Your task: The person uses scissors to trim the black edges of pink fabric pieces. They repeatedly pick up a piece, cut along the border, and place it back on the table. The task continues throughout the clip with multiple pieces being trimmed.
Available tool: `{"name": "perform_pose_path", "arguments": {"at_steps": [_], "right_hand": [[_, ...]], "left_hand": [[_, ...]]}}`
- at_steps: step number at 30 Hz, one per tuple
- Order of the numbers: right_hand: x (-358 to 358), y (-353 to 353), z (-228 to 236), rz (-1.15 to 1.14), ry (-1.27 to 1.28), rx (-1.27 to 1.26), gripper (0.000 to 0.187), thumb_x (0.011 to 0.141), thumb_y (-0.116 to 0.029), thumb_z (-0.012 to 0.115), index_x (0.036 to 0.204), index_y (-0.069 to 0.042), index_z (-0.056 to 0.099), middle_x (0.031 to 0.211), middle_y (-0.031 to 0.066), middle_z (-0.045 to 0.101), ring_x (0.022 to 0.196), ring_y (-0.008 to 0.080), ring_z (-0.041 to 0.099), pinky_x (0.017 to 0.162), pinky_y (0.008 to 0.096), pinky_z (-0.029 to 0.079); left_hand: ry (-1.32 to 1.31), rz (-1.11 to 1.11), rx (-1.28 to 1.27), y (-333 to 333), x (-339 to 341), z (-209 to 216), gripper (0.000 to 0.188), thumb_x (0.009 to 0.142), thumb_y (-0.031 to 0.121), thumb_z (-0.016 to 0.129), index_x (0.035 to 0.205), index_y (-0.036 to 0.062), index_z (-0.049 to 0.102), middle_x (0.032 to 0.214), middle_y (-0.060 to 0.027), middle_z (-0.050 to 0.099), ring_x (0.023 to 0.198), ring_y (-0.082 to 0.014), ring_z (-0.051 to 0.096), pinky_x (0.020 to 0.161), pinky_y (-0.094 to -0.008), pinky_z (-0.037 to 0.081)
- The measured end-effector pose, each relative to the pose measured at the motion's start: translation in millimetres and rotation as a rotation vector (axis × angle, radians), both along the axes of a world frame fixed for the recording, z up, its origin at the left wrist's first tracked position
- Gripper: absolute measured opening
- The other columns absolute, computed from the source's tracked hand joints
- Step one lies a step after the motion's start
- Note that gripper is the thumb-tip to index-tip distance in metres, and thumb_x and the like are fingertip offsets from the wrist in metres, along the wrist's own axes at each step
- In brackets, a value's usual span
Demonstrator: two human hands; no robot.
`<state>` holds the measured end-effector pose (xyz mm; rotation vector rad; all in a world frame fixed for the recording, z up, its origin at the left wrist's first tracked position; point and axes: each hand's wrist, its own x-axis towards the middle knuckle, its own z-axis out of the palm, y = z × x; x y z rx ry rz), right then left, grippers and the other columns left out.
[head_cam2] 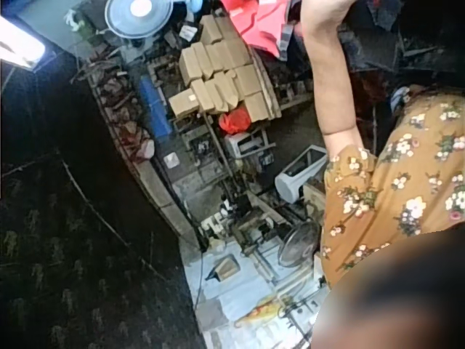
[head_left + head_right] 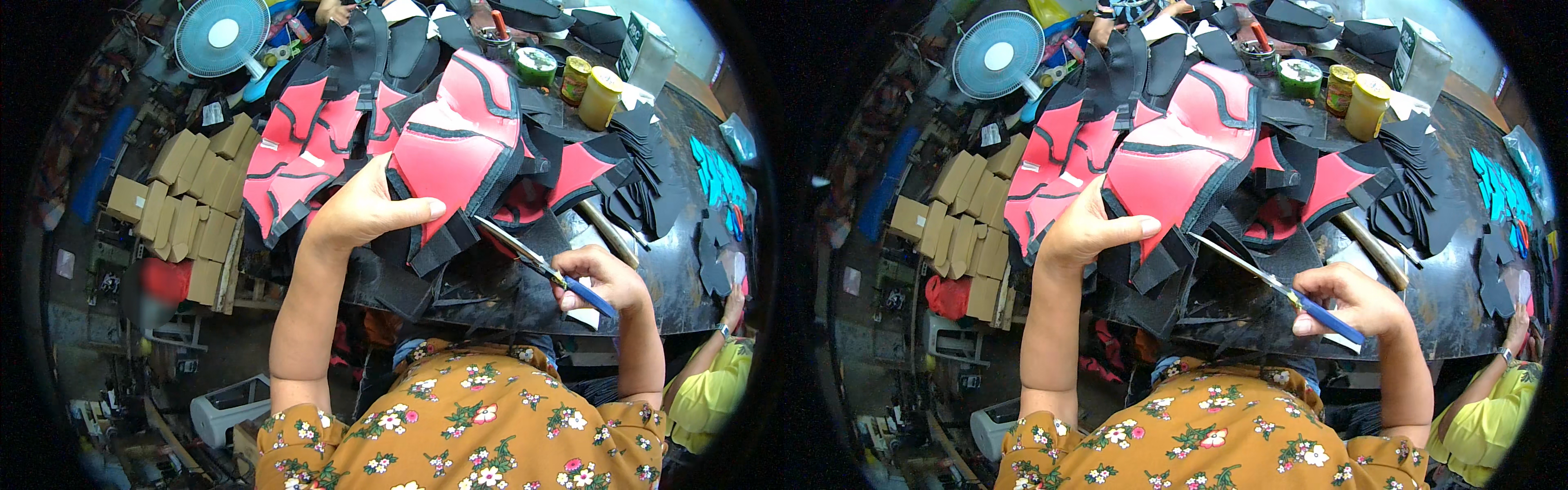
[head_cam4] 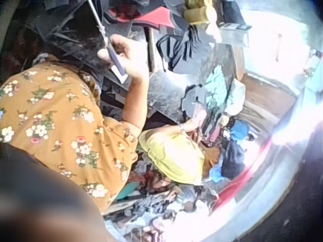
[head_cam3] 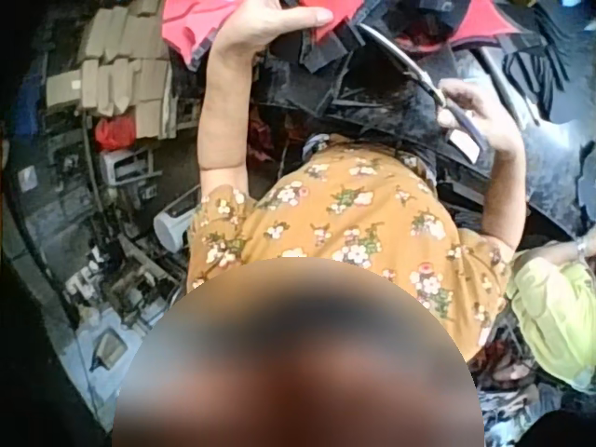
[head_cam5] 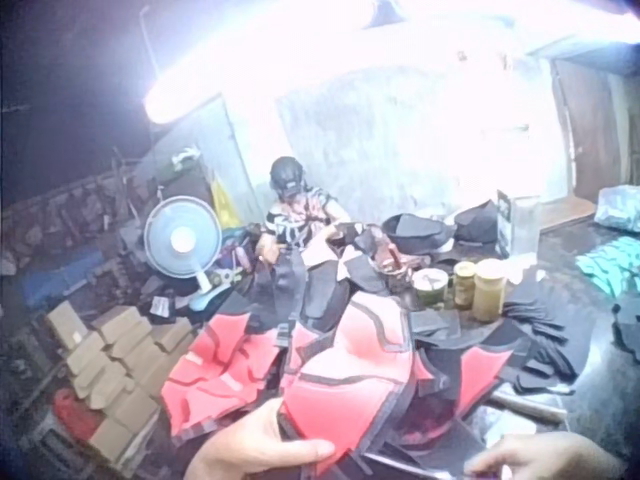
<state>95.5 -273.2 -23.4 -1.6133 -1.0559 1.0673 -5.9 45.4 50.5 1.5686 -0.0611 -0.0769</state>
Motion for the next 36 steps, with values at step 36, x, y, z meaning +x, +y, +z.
{"name": "perform_pose_path", "arguments": {"at_steps": [36], "right_hand": [[-37,37,-6,-0.158,0.249,0.283,0.023,0.089,-0.024,0.065,0.092,-0.004,0.054,0.083,0.0042,0.055,0.079,0.0141,0.053,0.073,0.0293,0.044]], "left_hand": [[-0.233,0.246,-0.333,-46,-9,-64,0.030,0.085,-0.001,0.068,0.113,0.0029,0.059,0.105,-0.0035,0.065,0.096,-0.0109,0.061,0.088,-0.0270,0.049]]}}
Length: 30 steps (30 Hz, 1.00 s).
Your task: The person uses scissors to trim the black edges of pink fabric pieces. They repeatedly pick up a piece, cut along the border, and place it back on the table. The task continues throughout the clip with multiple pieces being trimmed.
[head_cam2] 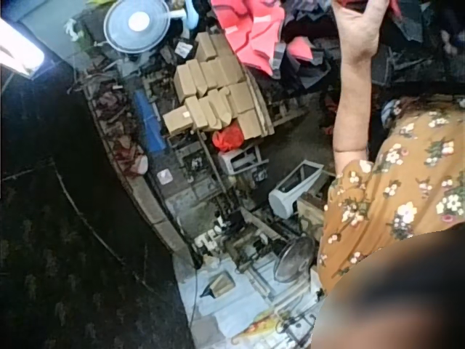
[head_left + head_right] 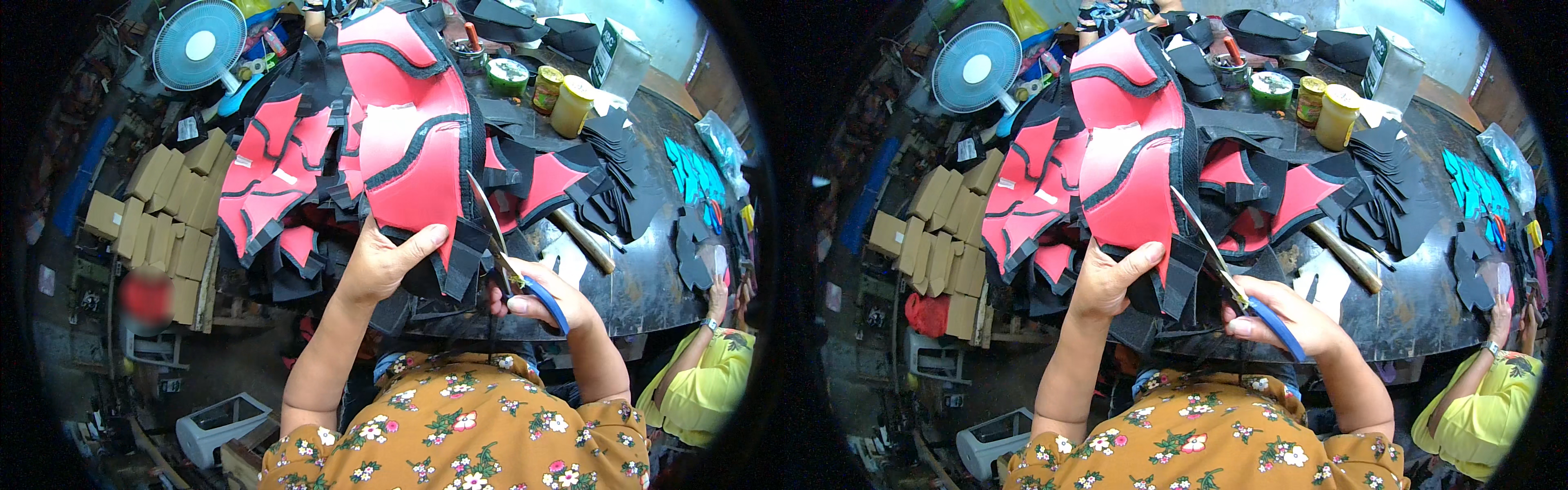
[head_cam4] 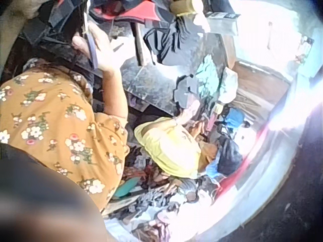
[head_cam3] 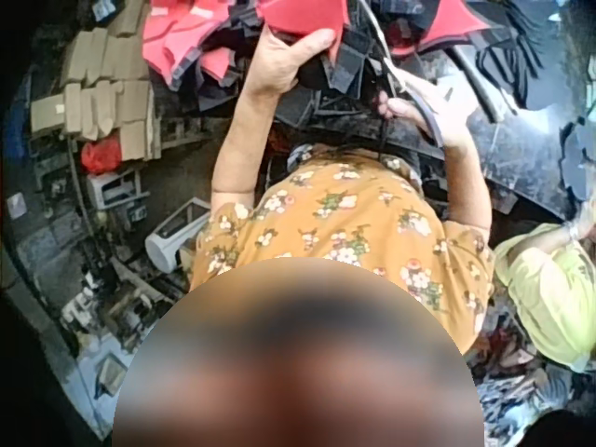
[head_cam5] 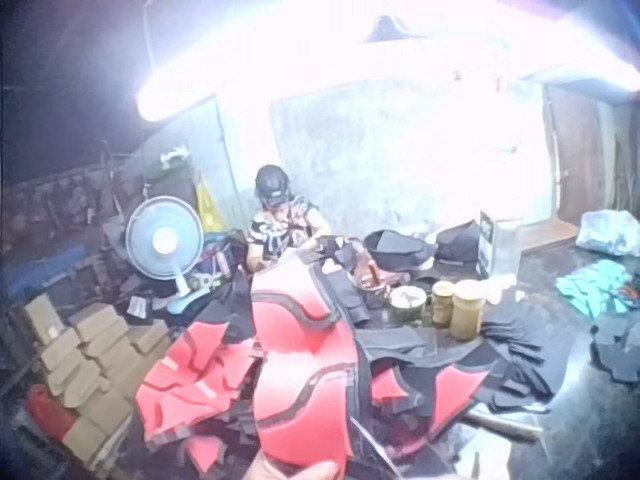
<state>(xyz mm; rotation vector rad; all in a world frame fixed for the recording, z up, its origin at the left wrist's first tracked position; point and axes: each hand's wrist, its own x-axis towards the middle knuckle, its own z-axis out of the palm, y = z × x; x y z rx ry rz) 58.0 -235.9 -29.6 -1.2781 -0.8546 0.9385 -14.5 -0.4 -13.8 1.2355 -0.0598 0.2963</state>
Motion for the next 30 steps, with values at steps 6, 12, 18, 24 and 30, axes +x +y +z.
{"name": "perform_pose_path", "arguments": {"at_steps": [6,12,18,24,30], "right_hand": [[-12,7,2,-0.047,0.061,0.030,0.023,0.088,-0.021,0.064,0.096,-0.003,0.053,0.086,0.0042,0.054,0.082,0.0142,0.049,0.077,0.0279,0.042],[-32,20,-7,-0.229,0.168,0.081,0.016,0.086,-0.009,0.064,0.098,-0.003,0.056,0.091,-0.0018,0.054,0.084,0.0073,0.048,0.075,0.0240,0.041],[-37,0,-14,-0.285,0.169,-0.018,0.011,0.082,-0.006,0.067,0.089,-0.005,0.058,0.076,-0.0037,0.056,0.069,0.0043,0.053,0.062,0.0206,0.044],[-32,-27,-25,-0.218,0.218,-0.118,0.017,0.084,-0.014,0.069,0.092,-0.006,0.056,0.079,-0.0006,0.057,0.074,0.0082,0.056,0.068,0.0243,0.047],[-29,-37,-28,-0.166,0.286,-0.035,0.047,0.081,-0.014,0.066,0.125,-0.001,0.053,0.100,0.0063,0.060,0.088,0.0117,0.056,0.082,0.0273,0.047]], "left_hand": [[-0.027,0.058,0.025,-13,-1,-1,0.029,0.085,-0.001,0.067,0.114,0.0025,0.059,0.104,-0.0031,0.065,0.095,-0.0097,0.061,0.086,-0.0257,0.048],[-0.080,0.172,-0.013,-36,-5,-7,0.019,0.087,0.000,0.066,0.106,0.0006,0.063,0.100,-0.0024,0.066,0.090,-0.0091,0.062,0.082,-0.0252,0.049],[-0.157,-0.061,-0.015,-31,-10,-12,0.035,0.089,0.016,0.066,0.119,0.0009,0.057,0.110,-0.0050,0.064,0.101,-0.0116,0.060,0.091,-0.0296,0.046],[0.155,-0.069,-0.421,-32,10,-12,0.041,0.088,0.007,0.062,0.126,0.0016,0.050,0.117,-0.0065,0.062,0.106,-0.0155,0.060,0.095,-0.0316,0.046],[-0.022,0.047,-0.123,-47,12,-18,0.041,0.089,0.001,0.062,0.127,0.0003,0.048,0.122,-0.0069,0.058,0.109,-0.0136,0.057,0.097,-0.0302,0.044]]}}
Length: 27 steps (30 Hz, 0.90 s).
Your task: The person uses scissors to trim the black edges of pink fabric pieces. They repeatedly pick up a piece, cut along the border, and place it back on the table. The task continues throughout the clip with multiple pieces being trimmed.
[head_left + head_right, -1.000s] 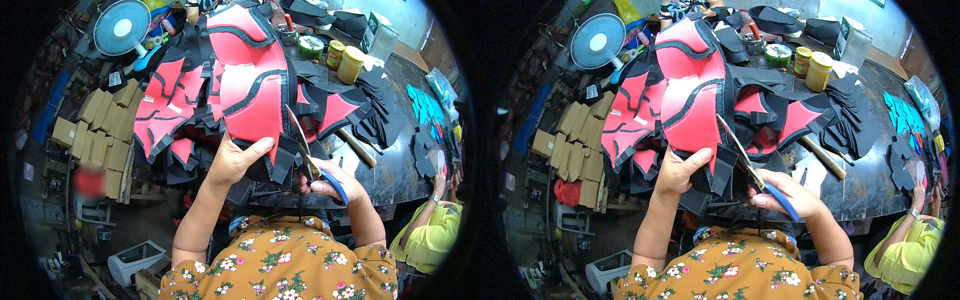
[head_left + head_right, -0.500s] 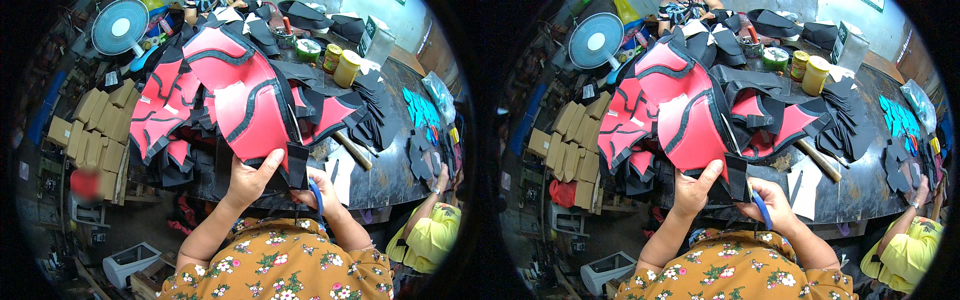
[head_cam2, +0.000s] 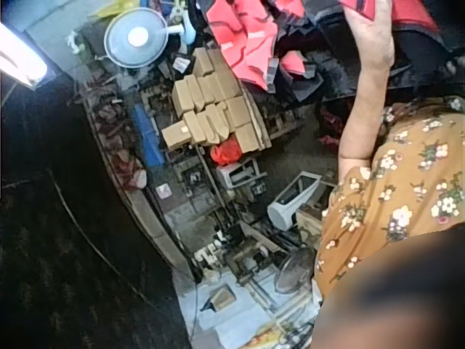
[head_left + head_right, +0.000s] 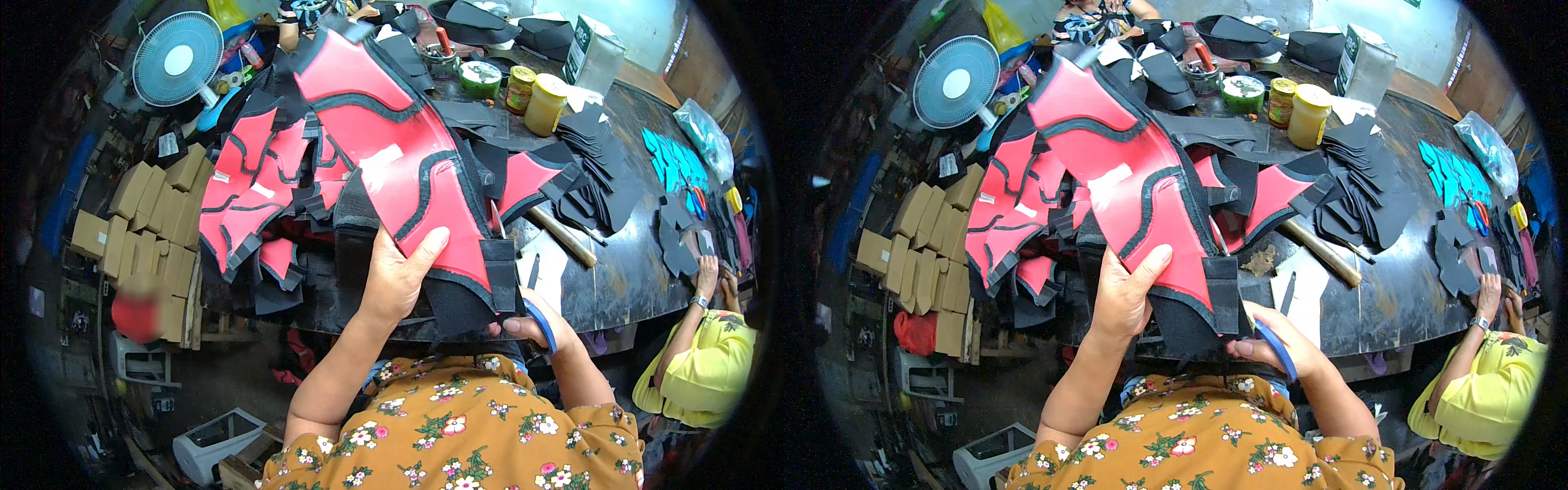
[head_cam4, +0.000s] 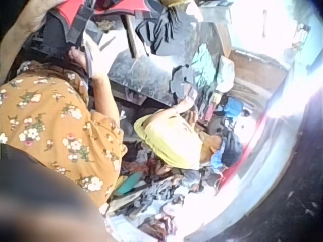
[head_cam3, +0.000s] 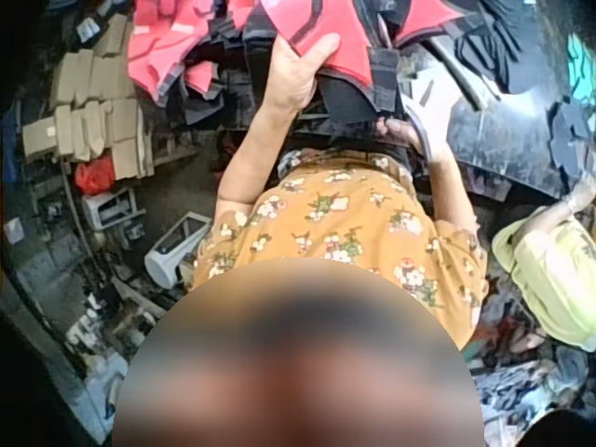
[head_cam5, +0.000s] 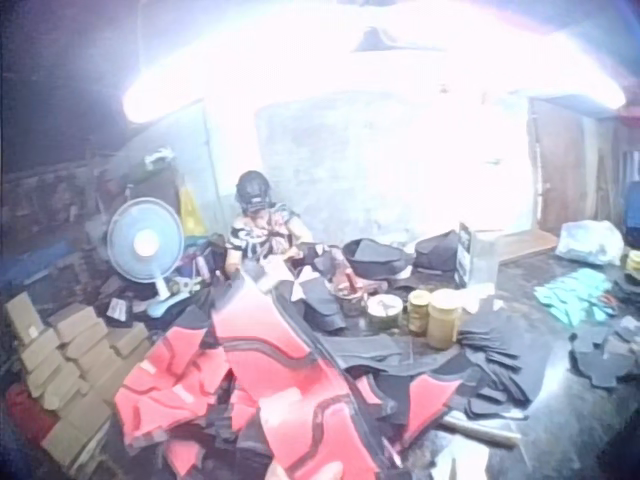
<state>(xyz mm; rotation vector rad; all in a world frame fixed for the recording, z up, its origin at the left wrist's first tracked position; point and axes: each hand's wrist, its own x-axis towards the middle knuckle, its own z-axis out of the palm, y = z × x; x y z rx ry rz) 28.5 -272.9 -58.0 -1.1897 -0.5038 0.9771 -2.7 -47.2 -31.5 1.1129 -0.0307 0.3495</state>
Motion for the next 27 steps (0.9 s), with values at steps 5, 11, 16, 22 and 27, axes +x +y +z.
{"name": "perform_pose_path", "arguments": {"at_steps": [5,11,16,22,27], "right_hand": [[2,11,2,-0.154,-0.504,0.030,0.051,0.079,-0.012,0.068,0.126,0.000,0.052,0.111,0.0069,0.061,0.101,0.0138,0.055,0.092,0.0292,0.042],[-4,13,5,-0.172,-0.220,0.019,0.049,0.076,-0.012,0.073,0.119,0.001,0.056,0.115,0.0055,0.062,0.106,0.0125,0.055,0.096,0.0287,0.041],[-10,12,-6,-0.244,-0.260,0.038,0.046,0.077,-0.012,0.073,0.118,0.001,0.057,0.113,0.0034,0.063,0.104,0.0125,0.056,0.096,0.0292,0.041],[2,14,-4,-0.195,-0.111,0.079,0.045,0.084,-0.015,0.067,0.124,0.002,0.054,0.118,0.0050,0.061,0.106,0.0126,0.056,0.096,0.0291,0.041],[0,15,5,-0.182,-0.061,0.144,0.041,0.086,-0.017,0.067,0.121,0.002,0.056,0.114,0.0042,0.063,0.102,0.0106,0.056,0.092,0.0274,0.044]], "left_hand": [[-0.012,0.067,0.141,-5,-6,-3,0.040,0.089,0.000,0.062,0.126,-0.0005,0.047,0.119,-0.0072,0.058,0.107,-0.0126,0.056,0.095,-0.0288,0.045],[-0.032,0.093,0.274,-8,-13,-1,0.036,0.089,0.002,0.063,0.123,-0.0012,0.048,0.117,-0.0078,0.059,0.102,-0.0116,0.057,0.090,-0.0276,0.047],[-0.040,0.150,0.239,-17,-17,-2,0.037,0.089,0.002,0.063,0.122,-0.0011,0.047,0.114,-0.0079,0.059,0.101,-0.0119,0.057,0.090,-0.0278,0.047],[-0.014,0.101,0.249,-32,-30,-1,0.045,0.089,0.000,0.061,0.129,-0.0008,0.040,0.120,-0.0091,0.054,0.108,-0.0144,0.055,0.094,-0.0300,0.045],[-0.043,0.103,0.432,-26,-35,7,0.062,0.085,0.003,0.068,0.136,-0.0004,0.033,0.127,-0.0119,0.049,0.117,-0.0175,0.050,0.100,-0.0321,0.041]]}}
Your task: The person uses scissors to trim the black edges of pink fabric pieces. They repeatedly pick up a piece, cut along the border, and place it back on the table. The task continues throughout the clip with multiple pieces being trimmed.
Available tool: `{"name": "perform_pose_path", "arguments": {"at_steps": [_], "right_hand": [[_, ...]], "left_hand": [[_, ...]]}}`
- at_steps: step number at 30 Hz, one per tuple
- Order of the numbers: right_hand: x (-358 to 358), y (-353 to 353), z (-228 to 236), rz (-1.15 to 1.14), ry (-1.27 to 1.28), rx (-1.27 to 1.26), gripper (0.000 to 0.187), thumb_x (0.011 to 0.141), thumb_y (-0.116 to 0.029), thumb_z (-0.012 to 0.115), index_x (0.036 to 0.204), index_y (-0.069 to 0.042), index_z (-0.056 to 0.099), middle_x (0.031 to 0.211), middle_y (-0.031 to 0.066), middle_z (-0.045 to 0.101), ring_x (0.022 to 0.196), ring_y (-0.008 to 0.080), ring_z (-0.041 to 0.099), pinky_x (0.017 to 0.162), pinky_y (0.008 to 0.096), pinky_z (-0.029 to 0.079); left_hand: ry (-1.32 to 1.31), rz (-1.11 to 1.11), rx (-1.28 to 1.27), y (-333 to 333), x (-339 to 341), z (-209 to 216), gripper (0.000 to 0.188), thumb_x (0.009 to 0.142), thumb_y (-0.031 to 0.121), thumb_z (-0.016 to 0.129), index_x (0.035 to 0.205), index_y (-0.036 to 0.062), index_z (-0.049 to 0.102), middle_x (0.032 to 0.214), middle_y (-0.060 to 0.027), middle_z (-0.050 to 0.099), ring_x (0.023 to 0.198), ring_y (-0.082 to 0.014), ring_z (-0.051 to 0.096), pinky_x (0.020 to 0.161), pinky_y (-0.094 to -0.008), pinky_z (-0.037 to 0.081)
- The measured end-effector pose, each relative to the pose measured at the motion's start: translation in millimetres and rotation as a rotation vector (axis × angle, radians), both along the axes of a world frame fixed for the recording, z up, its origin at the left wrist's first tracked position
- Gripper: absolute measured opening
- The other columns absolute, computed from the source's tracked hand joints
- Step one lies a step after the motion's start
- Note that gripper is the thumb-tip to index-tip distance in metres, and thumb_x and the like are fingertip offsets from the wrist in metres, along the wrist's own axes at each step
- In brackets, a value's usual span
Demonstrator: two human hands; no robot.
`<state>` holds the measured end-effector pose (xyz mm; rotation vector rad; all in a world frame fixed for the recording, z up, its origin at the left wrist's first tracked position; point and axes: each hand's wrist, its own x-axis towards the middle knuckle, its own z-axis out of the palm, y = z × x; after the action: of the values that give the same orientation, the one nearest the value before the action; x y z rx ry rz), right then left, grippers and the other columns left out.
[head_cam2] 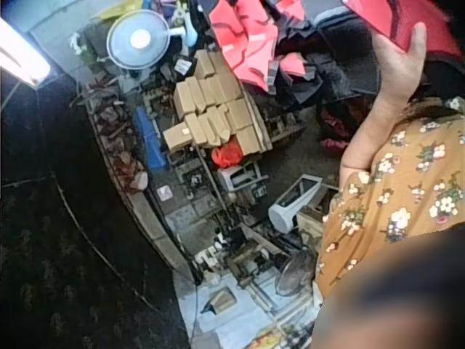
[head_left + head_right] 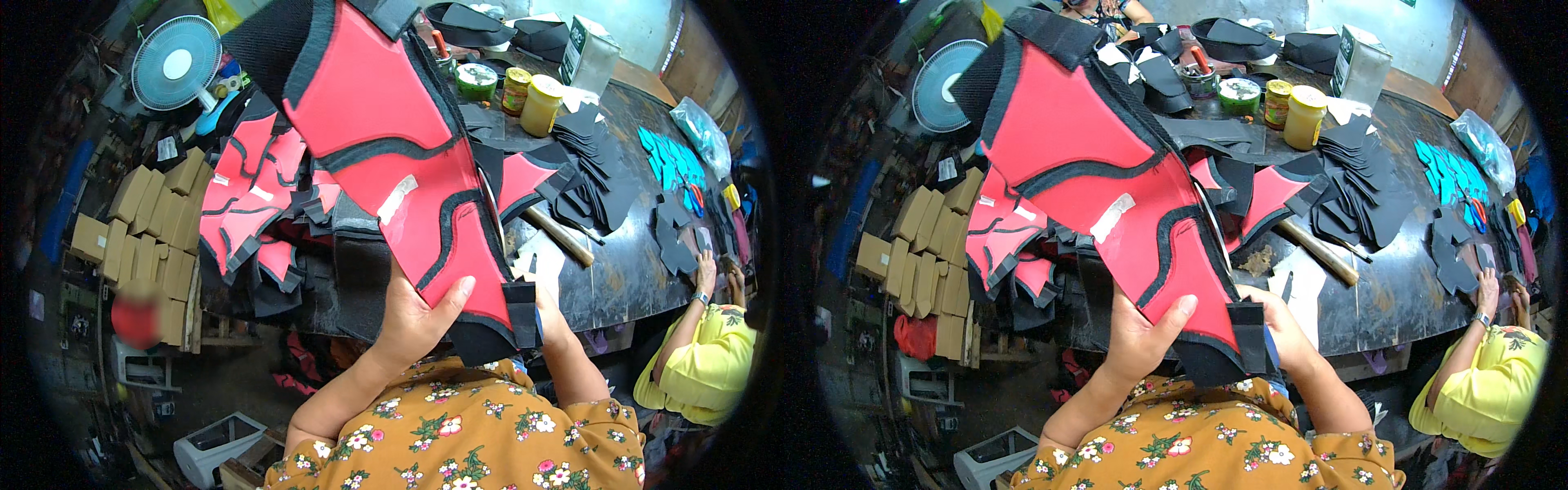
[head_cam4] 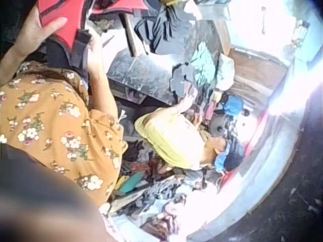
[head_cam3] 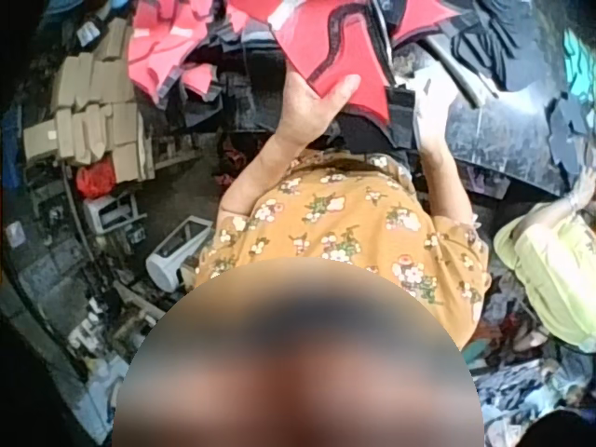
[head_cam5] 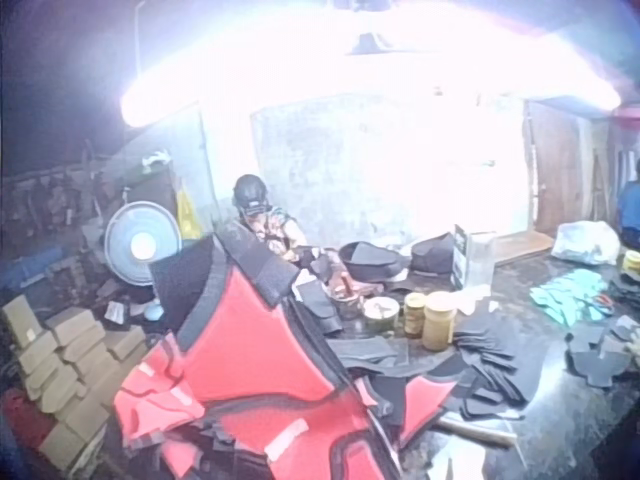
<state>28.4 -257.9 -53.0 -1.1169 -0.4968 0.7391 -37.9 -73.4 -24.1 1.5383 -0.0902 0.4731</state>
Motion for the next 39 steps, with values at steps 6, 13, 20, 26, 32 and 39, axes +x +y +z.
{"name": "perform_pose_path", "arguments": {"at_steps": [6,13,20,26,32,39], "right_hand": [[-1,-7,-6,0.087,0.075,-0.003,0.030,0.086,-0.018,0.069,0.108,0.000,0.064,0.102,-0.0004,0.065,0.092,0.0071,0.057,0.087,0.0253,0.045],[9,-7,-3,0.004,-0.247,-0.268,0.047,0.081,-0.025,0.070,0.118,0.001,0.055,0.106,0.0027,0.061,0.097,0.0103,0.054,0.088,0.0268,0.043],[6,-1,-1,-0.003,-0.060,-0.151,0.041,0.082,-0.015,0.069,0.116,0.004,0.054,0.116,0.0046,0.058,0.100,0.0078,0.051,0.089,0.0247,0.042],[5,-8,3,0.004,-0.116,-0.262,0.013,0.081,-0.004,0.069,0.088,-0.002,0.057,0.084,-0.0046,0.056,0.076,0.0027,0.048,0.066,0.0210,0.041],[8,-11,10,0.110,-0.058,-0.221,0.013,0.083,-0.005,0.067,0.081,-0.005,0.054,0.073,-0.0052,0.048,0.071,0.0036,0.045,0.062,0.0214,0.038],[17,0,17,0.089,-0.305,-0.210,0.016,0.083,-0.011,0.066,0.095,-0.004,0.056,0.091,0.0004,0.053,0.088,0.0088,0.047,0.080,0.0262,0.040]], "left_hand": [[-0.052,0.132,-0.197,58,30,29,0.037,0.084,0.012,0.072,0.115,0.0013,0.055,0.107,-0.0056,0.061,0.097,-0.0154,0.058,0.085,-0.0310,0.046],[-0.009,0.168,0.009,52,36,36,0.013,0.089,0.006,0.064,0.098,-0.0027,0.063,0.091,-0.0048,0.065,0.083,-0.0139,0.063,0.074,-0.0288,0.049],[-0.032,0.127,0.073,53,31,38,0.013,0.089,0.006,0.063,0.099,-0.0028,0.062,0.095,-0.0058,0.065,0.086,-0.0137,0.062,0.074,-0.0288,0.049],[0.188,0.054,-0.306,53,27,40,0.021,0.089,0.007,0.064,0.108,-0.0003,0.059,0.099,-0.0050,0.062,0.088,-0.0123,0.061,0.072,-0.0280,0.055],[0.238,0.007,-0.422,55,25,30,0.024,0.089,0.009,0.065,0.111,0.0010,0.058,0.101,-0.0041,0.060,0.091,-0.0116,0.060,0.072,-0.0268,0.056],[0.220,-0.084,-0.205,43,18,11,0.024,0.091,0.011,0.062,0.113,-0.0001,0.059,0.105,-0.0032,0.062,0.095,-0.0116,0.058,0.083,-0.0279,0.047]]}}
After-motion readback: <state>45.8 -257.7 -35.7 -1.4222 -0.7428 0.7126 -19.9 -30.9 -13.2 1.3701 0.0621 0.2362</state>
